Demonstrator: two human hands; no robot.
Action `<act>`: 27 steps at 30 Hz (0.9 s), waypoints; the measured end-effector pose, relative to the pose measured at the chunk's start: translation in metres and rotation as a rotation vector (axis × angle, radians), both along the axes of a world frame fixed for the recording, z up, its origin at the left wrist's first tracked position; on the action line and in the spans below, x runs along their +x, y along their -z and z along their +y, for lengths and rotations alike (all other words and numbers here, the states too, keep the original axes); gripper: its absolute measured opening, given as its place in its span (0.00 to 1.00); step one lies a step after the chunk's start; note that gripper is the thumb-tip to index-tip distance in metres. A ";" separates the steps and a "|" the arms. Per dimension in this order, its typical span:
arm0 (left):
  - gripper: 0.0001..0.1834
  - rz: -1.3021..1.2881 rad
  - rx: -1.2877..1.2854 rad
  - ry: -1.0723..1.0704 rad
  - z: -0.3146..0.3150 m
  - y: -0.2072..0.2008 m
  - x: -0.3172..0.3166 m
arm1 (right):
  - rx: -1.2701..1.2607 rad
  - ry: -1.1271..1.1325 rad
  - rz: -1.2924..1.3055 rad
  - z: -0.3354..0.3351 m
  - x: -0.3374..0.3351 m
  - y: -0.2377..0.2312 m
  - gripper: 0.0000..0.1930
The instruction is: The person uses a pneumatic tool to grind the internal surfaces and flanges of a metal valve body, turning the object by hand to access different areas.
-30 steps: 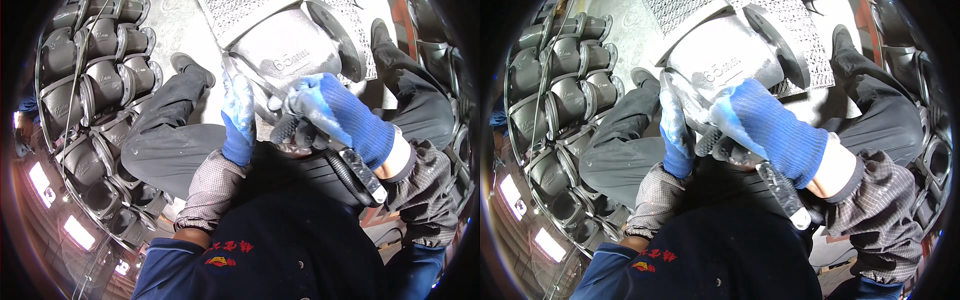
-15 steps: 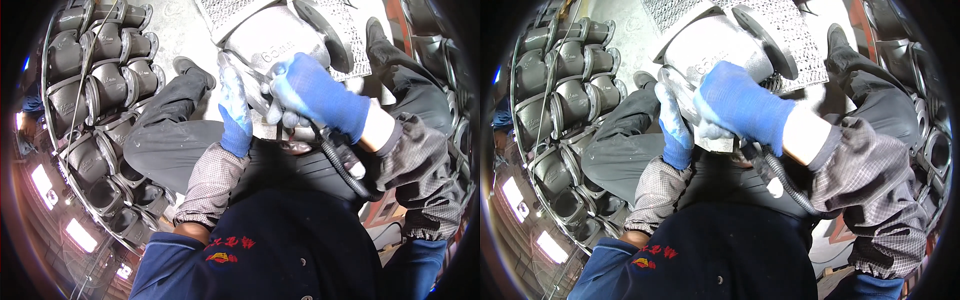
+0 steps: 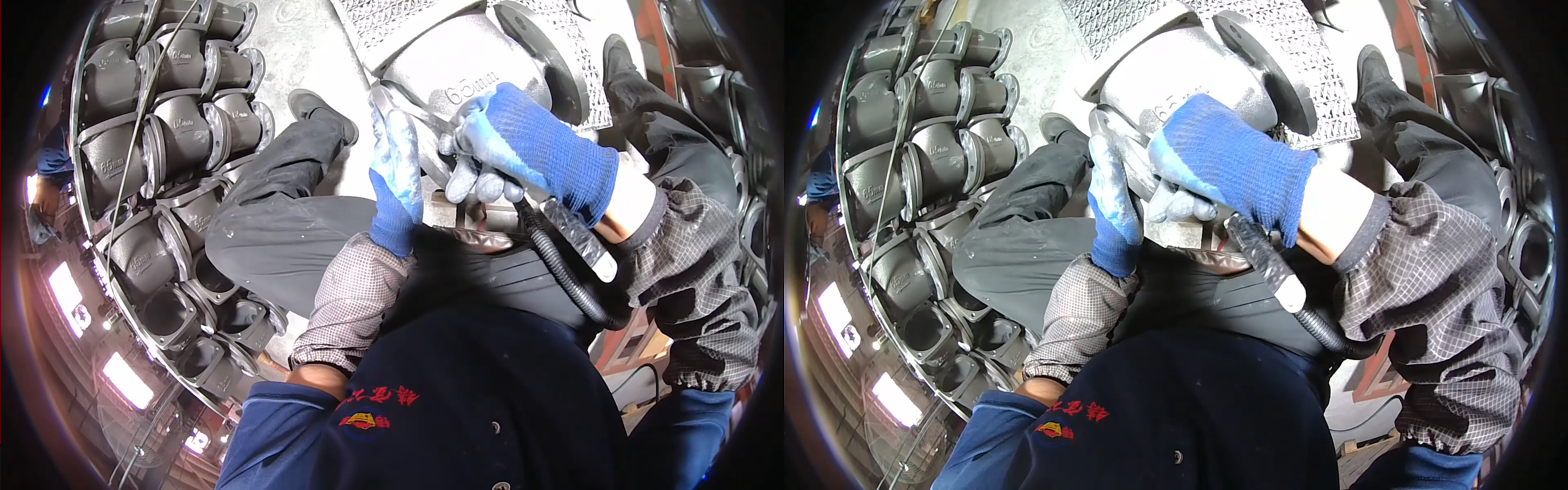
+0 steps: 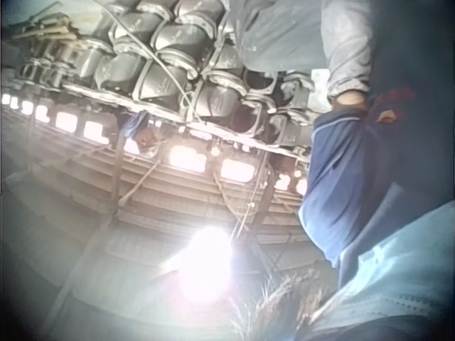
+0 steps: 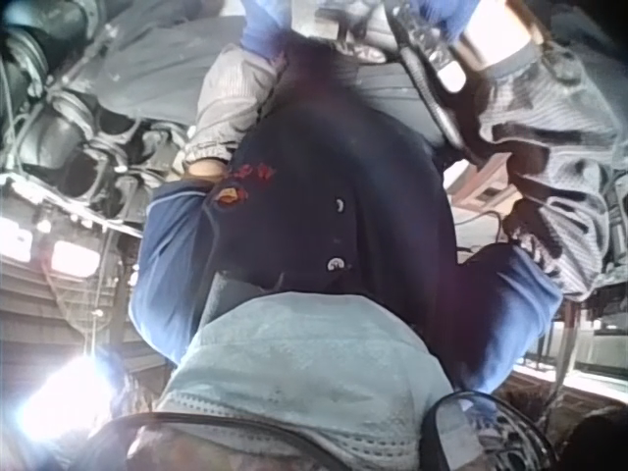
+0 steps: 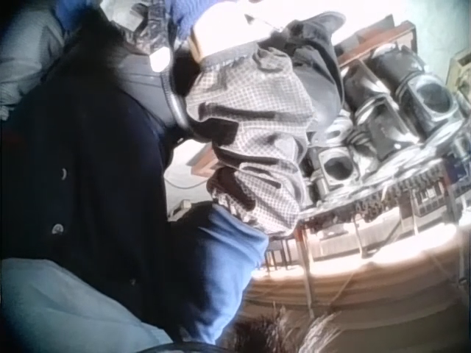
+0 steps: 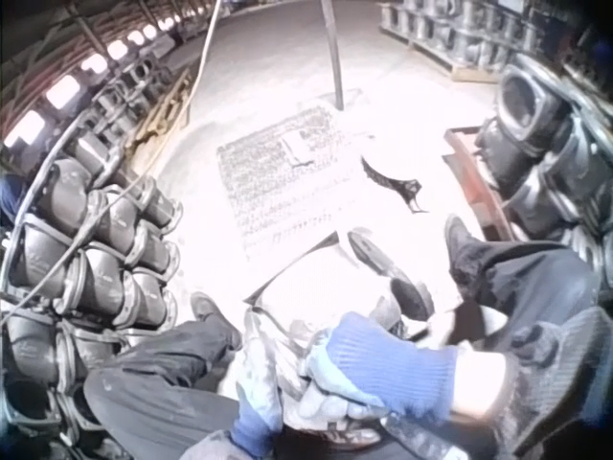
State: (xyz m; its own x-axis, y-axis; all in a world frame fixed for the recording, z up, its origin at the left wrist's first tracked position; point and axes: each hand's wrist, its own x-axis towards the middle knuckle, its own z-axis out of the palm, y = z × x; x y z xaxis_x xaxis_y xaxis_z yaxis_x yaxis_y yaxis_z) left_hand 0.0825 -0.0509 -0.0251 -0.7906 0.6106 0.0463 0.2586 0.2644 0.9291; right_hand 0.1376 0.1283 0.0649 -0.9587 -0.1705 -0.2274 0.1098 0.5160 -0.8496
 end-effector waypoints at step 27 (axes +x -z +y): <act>0.17 0.399 -0.230 0.063 -0.015 0.006 -0.001 | 0.336 -0.135 0.528 -0.009 -0.010 0.005 0.09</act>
